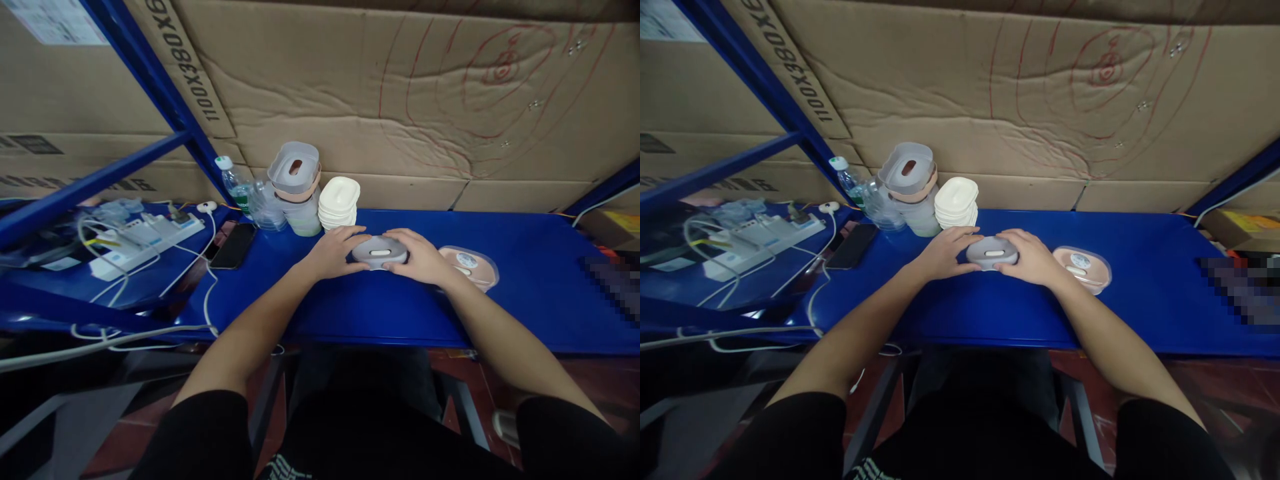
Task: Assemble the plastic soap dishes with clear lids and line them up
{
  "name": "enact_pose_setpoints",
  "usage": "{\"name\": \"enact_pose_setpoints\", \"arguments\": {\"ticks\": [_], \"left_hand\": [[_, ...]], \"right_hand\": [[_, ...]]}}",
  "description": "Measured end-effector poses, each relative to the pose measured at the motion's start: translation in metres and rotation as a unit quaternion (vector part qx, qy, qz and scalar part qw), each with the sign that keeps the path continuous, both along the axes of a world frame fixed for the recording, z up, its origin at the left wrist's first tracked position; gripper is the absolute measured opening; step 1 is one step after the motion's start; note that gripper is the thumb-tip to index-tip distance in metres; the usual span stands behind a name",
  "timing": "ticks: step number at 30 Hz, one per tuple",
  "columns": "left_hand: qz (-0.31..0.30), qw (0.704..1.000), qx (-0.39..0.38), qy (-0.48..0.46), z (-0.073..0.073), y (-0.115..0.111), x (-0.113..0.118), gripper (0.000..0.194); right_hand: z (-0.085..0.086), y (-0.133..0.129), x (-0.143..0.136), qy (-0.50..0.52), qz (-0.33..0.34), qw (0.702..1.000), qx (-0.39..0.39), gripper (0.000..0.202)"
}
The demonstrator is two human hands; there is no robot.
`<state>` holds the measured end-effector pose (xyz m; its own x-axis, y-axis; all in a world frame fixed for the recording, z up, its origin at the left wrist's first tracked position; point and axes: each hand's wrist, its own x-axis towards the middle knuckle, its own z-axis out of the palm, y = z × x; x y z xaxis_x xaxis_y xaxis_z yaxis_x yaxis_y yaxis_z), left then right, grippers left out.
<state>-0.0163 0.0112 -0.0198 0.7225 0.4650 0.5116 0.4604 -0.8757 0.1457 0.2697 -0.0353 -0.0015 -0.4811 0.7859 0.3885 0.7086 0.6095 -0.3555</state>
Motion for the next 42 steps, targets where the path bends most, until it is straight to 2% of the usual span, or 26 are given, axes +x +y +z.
{"name": "enact_pose_setpoints", "arguments": {"ticks": [3, 5, 9, 13, 16, 20, 24, 30, 38, 42], "left_hand": [[0.003, 1.0, -0.027, 0.005, 0.001, -0.001, -0.001, 0.078], [0.003, 0.999, -0.039, 0.01, 0.0, -0.002, -0.001, 0.078], [-0.002, 0.999, -0.042, 0.0, 0.001, -0.003, -0.003, 0.078], [-0.008, 0.999, -0.04, -0.017, 0.003, -0.003, -0.004, 0.087], [-0.01, 0.998, -0.054, -0.022, 0.003, -0.002, -0.003, 0.093], [-0.002, 0.998, -0.054, -0.034, 0.001, -0.002, -0.002, 0.086], [-0.006, 0.998, -0.055, -0.032, -0.001, -0.001, -0.002, 0.089], [-0.006, 0.998, -0.063, -0.025, -0.004, 0.003, -0.002, 0.107], [0.005, 0.998, -0.059, -0.022, 0.0, 0.0, -0.001, 0.096], [0.004, 0.999, -0.047, -0.009, -0.003, 0.003, -0.001, 0.094]], "right_hand": [[-0.001, 0.0, -0.001, 0.061, 0.007, 0.998, 0.029, 0.055], [-0.003, 0.0, -0.003, 0.081, 0.011, 0.996, 0.037, 0.052], [-0.006, 0.0, -0.008, 0.123, 0.006, 0.992, 0.035, 0.053], [-0.009, 0.0, -0.01, 0.151, -0.002, 0.988, 0.03, 0.05], [-0.011, 0.001, -0.01, 0.147, 0.0, 0.988, 0.041, 0.053], [-0.013, 0.001, -0.01, 0.138, 0.001, 0.989, 0.058, 0.053], [-0.014, 0.001, -0.012, 0.124, 0.0, 0.99, 0.065, 0.053], [-0.017, 0.001, -0.011, 0.118, 0.004, 0.991, 0.056, 0.058], [-0.016, 0.002, -0.013, 0.127, 0.021, 0.988, 0.08, 0.053], [-0.017, 0.001, -0.016, 0.134, 0.003, 0.989, 0.055, 0.052]]}}
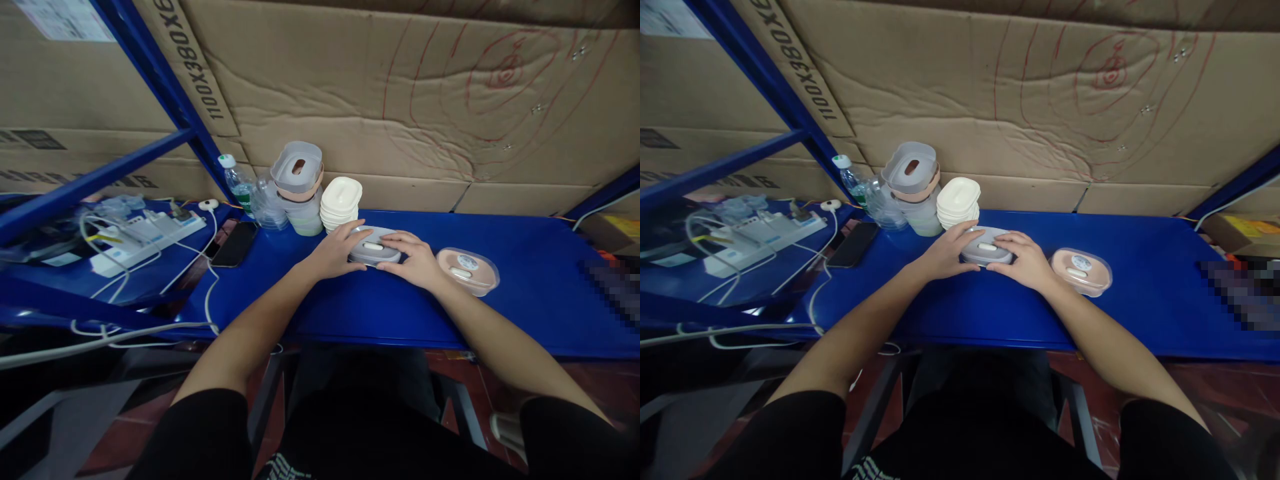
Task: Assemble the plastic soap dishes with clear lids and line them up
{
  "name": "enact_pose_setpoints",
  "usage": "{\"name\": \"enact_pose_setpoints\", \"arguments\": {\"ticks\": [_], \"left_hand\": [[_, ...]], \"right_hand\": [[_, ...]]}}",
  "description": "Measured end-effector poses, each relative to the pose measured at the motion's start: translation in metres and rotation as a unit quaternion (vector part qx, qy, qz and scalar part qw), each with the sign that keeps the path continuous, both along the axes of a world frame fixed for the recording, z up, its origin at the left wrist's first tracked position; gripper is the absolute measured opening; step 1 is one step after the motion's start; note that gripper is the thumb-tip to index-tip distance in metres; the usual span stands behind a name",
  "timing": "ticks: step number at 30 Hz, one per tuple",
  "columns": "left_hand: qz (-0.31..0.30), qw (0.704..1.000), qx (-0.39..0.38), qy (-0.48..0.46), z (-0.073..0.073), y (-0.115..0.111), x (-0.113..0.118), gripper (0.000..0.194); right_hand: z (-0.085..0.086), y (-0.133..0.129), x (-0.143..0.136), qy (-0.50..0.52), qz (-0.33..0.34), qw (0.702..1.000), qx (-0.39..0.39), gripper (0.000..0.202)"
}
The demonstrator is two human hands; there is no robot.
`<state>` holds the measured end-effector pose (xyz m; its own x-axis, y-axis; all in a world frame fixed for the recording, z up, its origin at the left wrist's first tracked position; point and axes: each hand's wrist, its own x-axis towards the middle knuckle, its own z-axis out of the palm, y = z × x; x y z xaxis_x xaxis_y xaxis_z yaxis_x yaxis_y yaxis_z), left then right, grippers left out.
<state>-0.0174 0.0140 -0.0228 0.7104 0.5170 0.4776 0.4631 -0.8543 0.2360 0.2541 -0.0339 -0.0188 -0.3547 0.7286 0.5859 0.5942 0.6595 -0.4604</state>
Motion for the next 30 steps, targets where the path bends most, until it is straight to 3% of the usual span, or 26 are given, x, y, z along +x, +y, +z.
{"name": "enact_pose_setpoints", "arguments": {"ticks": [7, 9, 13, 21, 25, 30], "left_hand": [[-0.002, 1.0, 0.005, 0.002, 0.0, 0.001, 0.001, 0.106], [-0.005, 1.0, 0.007, -0.015, 0.003, 0.0, 0.0, 0.099], [-0.015, 0.998, 0.025, -0.054, 0.007, -0.002, -0.003, 0.065], [0.0, 0.997, 0.074, -0.027, 0.007, -0.009, 0.001, 0.057], [-0.032, 0.993, 0.115, 0.016, 0.012, -0.014, 0.005, 0.047], [-0.051, 0.991, 0.111, 0.048, 0.022, -0.018, 0.004, 0.056]], "right_hand": [[0.005, -0.004, -0.004, 0.036, -0.021, 0.999, -0.026, 0.043], [0.009, -0.005, -0.003, 0.054, -0.018, 0.998, -0.016, 0.039], [0.014, -0.007, 0.001, 0.127, -0.043, 0.991, -0.003, 0.044], [0.006, 0.001, 0.012, 0.217, -0.131, 0.966, -0.056, 0.068], [0.003, 0.011, 0.021, 0.266, -0.171, 0.949, -0.014, 0.069], [-0.001, 0.02, 0.028, 0.308, -0.178, 0.935, -0.015, 0.062]]}}
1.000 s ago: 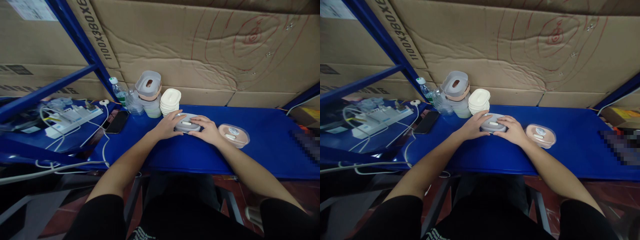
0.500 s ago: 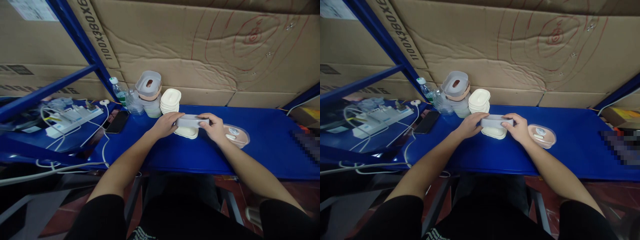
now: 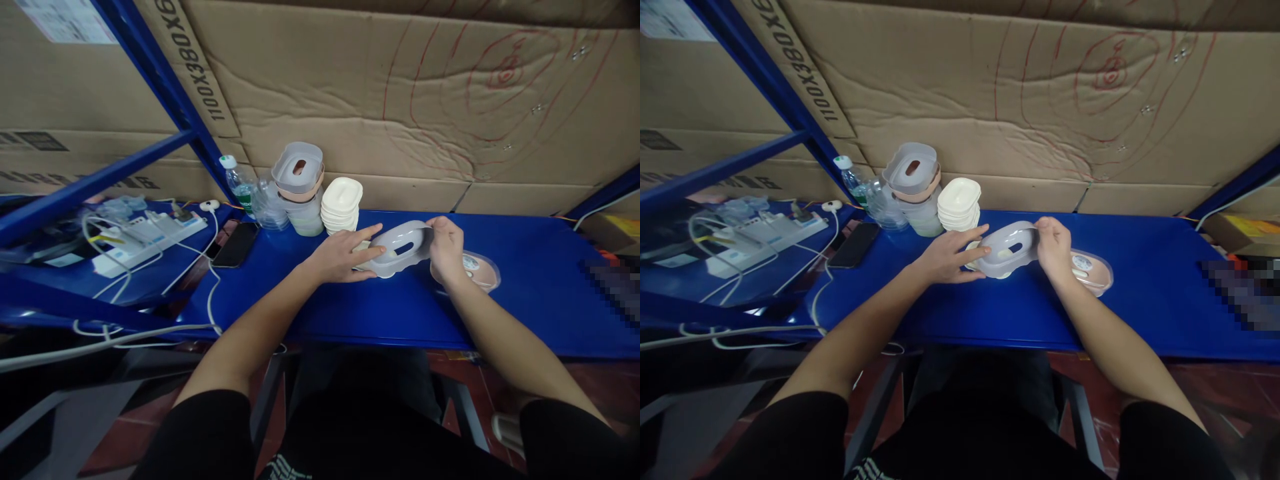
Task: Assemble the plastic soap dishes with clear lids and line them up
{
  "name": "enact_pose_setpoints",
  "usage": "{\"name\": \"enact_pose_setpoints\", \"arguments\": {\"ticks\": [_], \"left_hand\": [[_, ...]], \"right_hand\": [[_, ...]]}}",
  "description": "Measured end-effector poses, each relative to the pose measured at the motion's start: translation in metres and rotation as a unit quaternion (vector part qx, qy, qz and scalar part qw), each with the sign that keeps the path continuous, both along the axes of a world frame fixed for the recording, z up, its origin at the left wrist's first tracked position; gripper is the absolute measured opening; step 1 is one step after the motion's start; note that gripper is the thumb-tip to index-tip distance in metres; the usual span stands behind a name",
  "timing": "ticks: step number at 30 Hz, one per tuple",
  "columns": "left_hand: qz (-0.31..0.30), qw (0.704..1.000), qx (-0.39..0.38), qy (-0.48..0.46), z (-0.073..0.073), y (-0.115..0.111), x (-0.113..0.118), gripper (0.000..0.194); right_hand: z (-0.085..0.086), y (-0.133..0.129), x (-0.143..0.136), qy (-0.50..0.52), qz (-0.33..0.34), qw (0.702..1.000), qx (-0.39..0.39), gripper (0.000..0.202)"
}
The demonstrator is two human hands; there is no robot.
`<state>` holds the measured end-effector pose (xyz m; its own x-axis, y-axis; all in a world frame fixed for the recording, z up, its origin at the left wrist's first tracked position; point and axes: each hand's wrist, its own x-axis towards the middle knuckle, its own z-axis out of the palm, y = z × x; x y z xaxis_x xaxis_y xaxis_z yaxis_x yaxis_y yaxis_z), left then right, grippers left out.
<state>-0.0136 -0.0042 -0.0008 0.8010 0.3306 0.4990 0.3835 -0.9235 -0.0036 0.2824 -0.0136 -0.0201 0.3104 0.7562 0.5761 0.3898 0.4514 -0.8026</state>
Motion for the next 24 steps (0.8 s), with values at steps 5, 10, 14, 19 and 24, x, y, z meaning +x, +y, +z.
{"name": "enact_pose_setpoints", "arguments": {"ticks": [5, 10, 14, 19, 24], "left_hand": [[0.001, 1.0, -0.013, 0.013, 0.005, 0.0, 0.002, 0.038], [0.119, 0.988, 0.003, -0.096, 0.005, 0.019, -0.021, 0.042], [0.296, 0.913, 0.05, -0.276, 0.008, 0.039, -0.06, 0.061], [0.405, 0.824, 0.092, -0.387, 0.017, 0.055, -0.092, 0.064], [0.43, 0.808, 0.056, -0.398, 0.022, 0.072, -0.093, 0.062]], "right_hand": [[0.003, 0.0, -0.004, 0.047, 0.01, 0.999, -0.024, 0.056], [0.011, -0.007, -0.011, 0.063, 0.053, 0.996, -0.036, 0.046], [0.011, -0.016, -0.016, -0.105, 0.084, 0.991, -0.02, 0.039], [0.006, -0.022, -0.026, -0.342, 0.182, 0.922, -0.019, 0.033], [0.0, -0.017, -0.026, -0.396, 0.233, 0.888, -0.028, 0.043]]}}
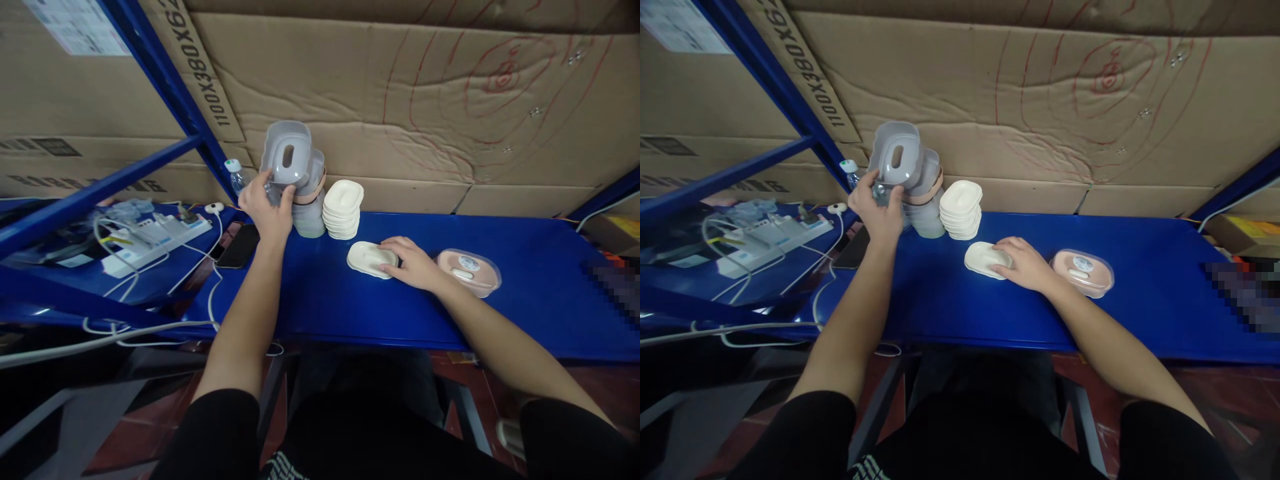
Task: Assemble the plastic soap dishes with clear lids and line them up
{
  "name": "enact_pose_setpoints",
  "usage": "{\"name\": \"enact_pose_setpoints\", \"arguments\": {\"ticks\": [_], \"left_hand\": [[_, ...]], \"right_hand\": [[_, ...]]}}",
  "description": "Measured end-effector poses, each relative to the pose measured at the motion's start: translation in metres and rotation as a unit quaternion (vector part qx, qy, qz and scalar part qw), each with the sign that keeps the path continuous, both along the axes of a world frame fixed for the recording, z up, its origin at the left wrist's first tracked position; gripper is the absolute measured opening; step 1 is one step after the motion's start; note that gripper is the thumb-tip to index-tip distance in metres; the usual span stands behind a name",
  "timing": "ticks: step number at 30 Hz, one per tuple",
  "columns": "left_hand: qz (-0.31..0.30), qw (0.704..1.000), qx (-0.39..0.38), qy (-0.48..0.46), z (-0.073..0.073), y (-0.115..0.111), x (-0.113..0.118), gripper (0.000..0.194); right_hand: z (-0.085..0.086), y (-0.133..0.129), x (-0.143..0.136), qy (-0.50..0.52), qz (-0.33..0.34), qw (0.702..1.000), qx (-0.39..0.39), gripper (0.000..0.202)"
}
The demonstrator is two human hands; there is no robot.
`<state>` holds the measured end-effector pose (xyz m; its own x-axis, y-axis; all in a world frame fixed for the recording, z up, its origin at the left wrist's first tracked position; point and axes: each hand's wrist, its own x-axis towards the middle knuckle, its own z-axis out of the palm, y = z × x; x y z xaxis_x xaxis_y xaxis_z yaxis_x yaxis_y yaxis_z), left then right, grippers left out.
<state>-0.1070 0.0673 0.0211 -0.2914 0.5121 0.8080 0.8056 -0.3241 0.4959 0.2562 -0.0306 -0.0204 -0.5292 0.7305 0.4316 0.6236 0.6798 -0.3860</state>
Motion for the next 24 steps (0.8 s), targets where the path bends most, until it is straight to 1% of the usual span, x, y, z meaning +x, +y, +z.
{"name": "enact_pose_setpoints", "arguments": {"ticks": [4, 9, 14, 17, 20, 22, 24], "left_hand": [[-0.032, 0.999, -0.027, -0.001, 0.002, 0.007, 0.007, 0.069], [-0.064, 0.997, -0.047, 0.006, 0.007, 0.005, 0.012, 0.078], [-0.111, 0.992, -0.06, 0.008, 0.008, 0.005, 0.015, 0.084], [-0.103, 0.993, -0.044, 0.034, 0.007, 0.006, 0.016, 0.088], [-0.072, 0.995, 0.004, 0.062, 0.003, 0.002, 0.017, 0.092], [-0.053, 0.995, 0.042, 0.073, -0.001, -0.005, 0.02, 0.087], [-0.051, 0.992, 0.066, 0.091, -0.007, -0.016, 0.027, 0.075]], "right_hand": [[-0.004, 0.002, 0.004, -0.032, 0.01, 0.999, -0.012, 0.051], [-0.01, 0.002, 0.006, -0.066, 0.019, 0.997, -0.03, 0.06], [-0.018, 0.004, 0.01, -0.1, 0.011, 0.993, -0.062, 0.071], [-0.017, 0.002, 0.011, -0.126, -0.003, 0.988, -0.089, 0.075], [-0.012, 0.0, 0.01, -0.168, -0.016, 0.98, -0.106, 0.074], [-0.009, -0.001, 0.009, -0.179, -0.013, 0.979, -0.1, 0.069], [-0.007, -0.001, 0.007, -0.165, 0.001, 0.983, -0.082, 0.064]]}}
